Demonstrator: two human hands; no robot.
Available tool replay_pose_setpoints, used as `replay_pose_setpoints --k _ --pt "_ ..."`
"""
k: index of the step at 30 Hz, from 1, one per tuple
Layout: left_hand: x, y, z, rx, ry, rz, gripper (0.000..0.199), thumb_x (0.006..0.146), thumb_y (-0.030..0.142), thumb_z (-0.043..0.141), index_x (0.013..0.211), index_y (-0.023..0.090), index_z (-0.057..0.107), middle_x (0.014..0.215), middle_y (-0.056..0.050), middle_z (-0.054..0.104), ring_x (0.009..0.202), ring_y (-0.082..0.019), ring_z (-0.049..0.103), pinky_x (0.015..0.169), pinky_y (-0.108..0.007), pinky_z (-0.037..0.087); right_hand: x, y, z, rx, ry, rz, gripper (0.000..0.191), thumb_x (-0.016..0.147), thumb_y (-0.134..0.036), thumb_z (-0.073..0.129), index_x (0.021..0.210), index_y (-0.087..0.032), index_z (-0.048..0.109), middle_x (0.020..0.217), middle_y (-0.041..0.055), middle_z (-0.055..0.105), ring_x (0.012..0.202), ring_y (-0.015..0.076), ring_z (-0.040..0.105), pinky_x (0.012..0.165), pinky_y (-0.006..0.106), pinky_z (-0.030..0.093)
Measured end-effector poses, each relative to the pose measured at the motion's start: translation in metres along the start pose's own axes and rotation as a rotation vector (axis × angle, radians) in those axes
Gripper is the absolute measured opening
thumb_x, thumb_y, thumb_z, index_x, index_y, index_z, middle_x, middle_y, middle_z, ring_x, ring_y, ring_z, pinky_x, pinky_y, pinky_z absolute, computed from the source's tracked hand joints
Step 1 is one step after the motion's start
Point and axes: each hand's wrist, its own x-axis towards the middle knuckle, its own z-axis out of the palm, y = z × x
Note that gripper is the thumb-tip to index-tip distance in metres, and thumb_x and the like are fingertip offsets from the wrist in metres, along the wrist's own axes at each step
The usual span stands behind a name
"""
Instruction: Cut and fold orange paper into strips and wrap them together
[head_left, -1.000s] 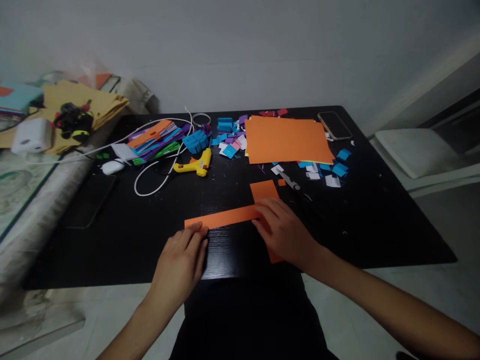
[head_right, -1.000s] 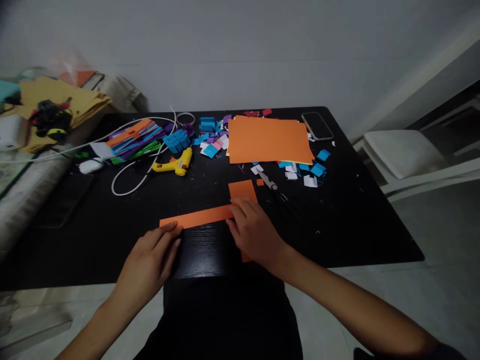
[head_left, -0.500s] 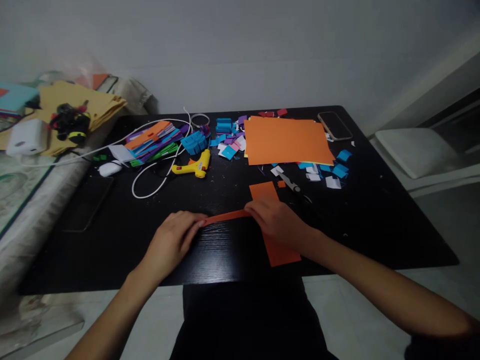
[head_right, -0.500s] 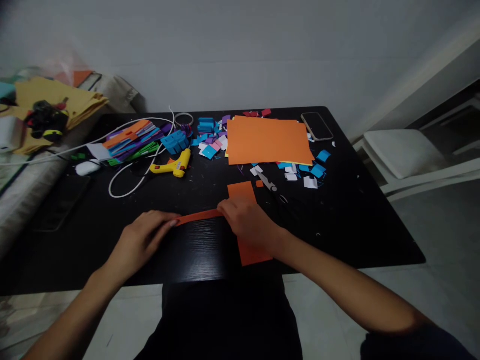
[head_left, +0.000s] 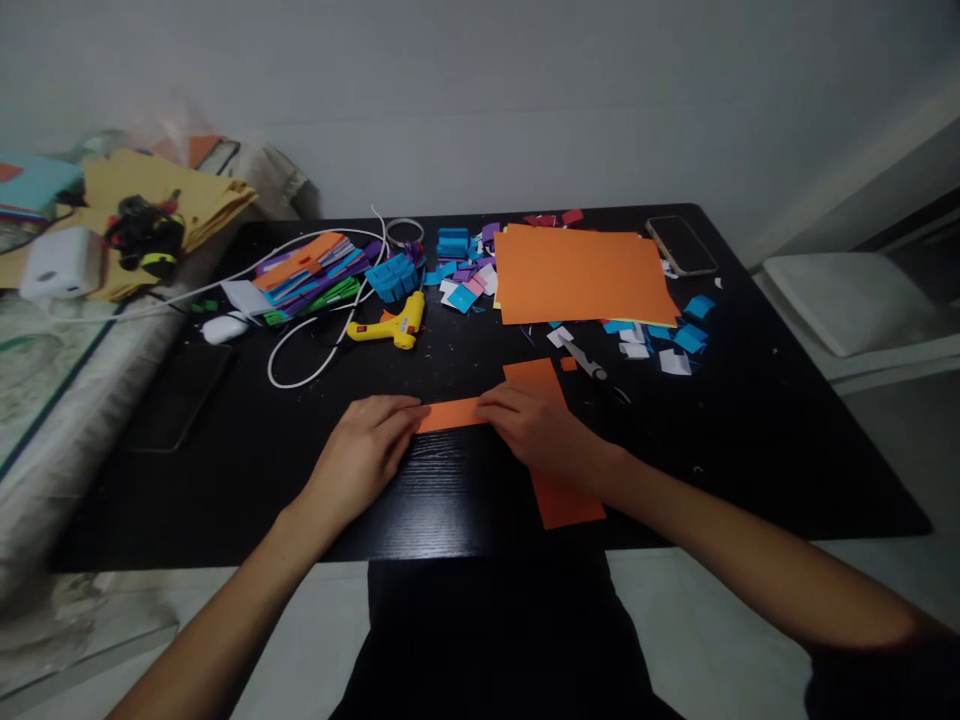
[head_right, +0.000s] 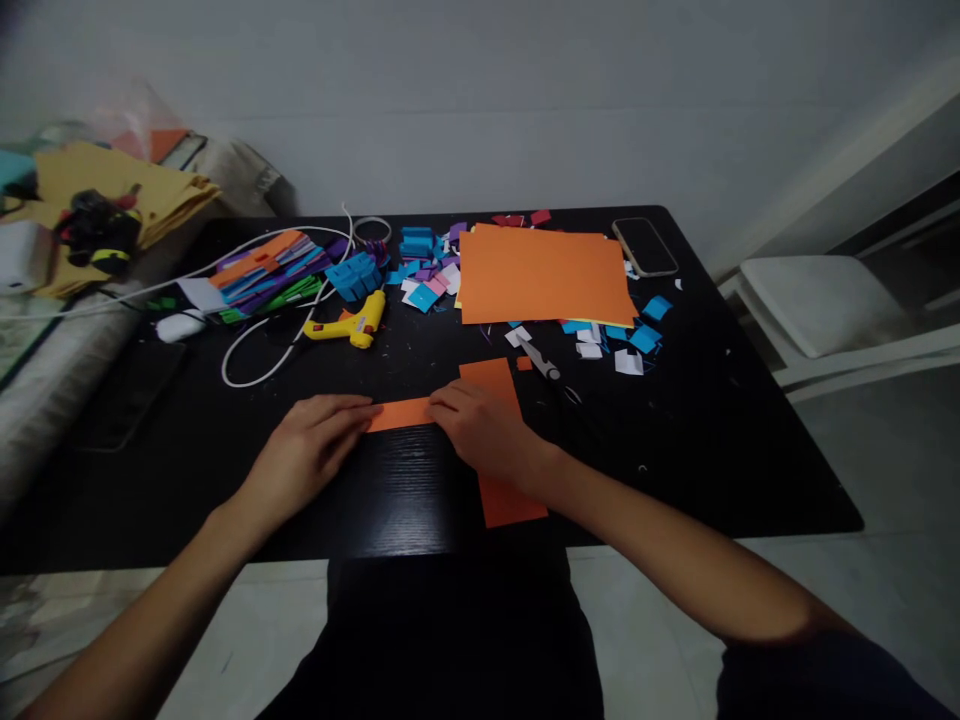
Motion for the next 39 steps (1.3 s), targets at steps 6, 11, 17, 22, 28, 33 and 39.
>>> replay_pose_setpoints --k 6,11,17,22,28,33,39 --pt "-0.011 0.015 0.009 0.066 -0.034 0.037 0.036 0.102 0.015 0.049 0.133 0.014 0.069 0.137 -0.016 0.071 0.123 -0.030 0.069 0.103 -0.049 0.058 0.003 -0.007 0.000 -0.109 -0.117 -0.047 0.026 0.103 -0.005 0.049 0.109 -0.009 0.073 0.112 0.0134 0.074 0.102 0.0247 0.064 0.095 0.039 0.057" --pt "-0.014 0.029 0.018 0.145 -0.041 0.013 0.037 0.103 0.013 0.047 0.135 0.012 0.065 0.149 -0.017 0.062 0.135 -0.034 0.062 0.110 -0.052 0.055 0.005 -0.019 0.002 -0.167 -0.150 -0.035 0.032 0.100 -0.002 0.046 0.123 -0.006 0.068 0.128 0.0182 0.070 0.114 0.0288 0.065 0.100 0.044 0.055" --pt "-0.013 0.040 0.026 0.211 -0.024 -0.021 0.034 0.107 0.023 0.046 0.130 0.008 0.065 0.147 -0.020 0.063 0.134 -0.038 0.062 0.110 -0.055 0.054 0.006 -0.028 0.012 -0.125 -0.097 -0.022 0.040 0.102 -0.005 0.039 0.135 -0.005 0.062 0.139 0.0192 0.066 0.134 0.0276 0.060 0.116 0.044 0.048" --pt "-0.009 0.046 0.027 0.229 -0.034 -0.060 0.038 0.107 0.032 0.048 0.132 0.006 0.063 0.144 -0.022 0.065 0.131 -0.037 0.062 0.108 -0.053 0.053 -0.002 -0.027 0.011 -0.081 -0.067 0.075 0.037 0.101 -0.005 0.047 0.135 -0.003 0.062 0.139 0.0235 0.067 0.134 0.0298 0.062 0.116 0.048 0.051" --pt "0.000 0.060 0.032 0.280 -0.057 -0.163 0.054 0.106 0.046 0.050 0.146 0.010 0.057 0.141 -0.021 0.066 0.127 -0.040 0.062 0.101 -0.055 0.054 -0.013 -0.026 0.004 -0.060 -0.011 0.200 0.037 0.104 -0.016 0.051 0.137 -0.005 0.062 0.140 0.0239 0.067 0.131 0.0326 0.065 0.110 0.053 0.056" --pt "-0.002 0.060 0.031 0.292 -0.030 -0.198 0.060 0.107 0.049 0.046 0.147 0.007 0.056 0.138 -0.023 0.067 0.122 -0.040 0.064 0.097 -0.054 0.054 -0.015 -0.025 0.003 -0.098 -0.005 0.196 0.036 0.104 -0.017 0.050 0.136 -0.006 0.063 0.139 0.0226 0.068 0.130 0.0320 0.066 0.110 0.050 0.056" --pt "-0.022 0.040 0.017 0.337 -0.005 -0.242 0.058 0.107 0.047 0.045 0.143 0.003 0.058 0.133 -0.023 0.069 0.114 -0.038 0.067 0.092 -0.051 0.056 -0.013 -0.025 0.002 -0.119 -0.006 0.184 0.035 0.104 -0.017 0.052 0.134 -0.003 0.063 0.138 0.0223 0.069 0.128 0.0320 0.067 0.109 0.049 0.058"
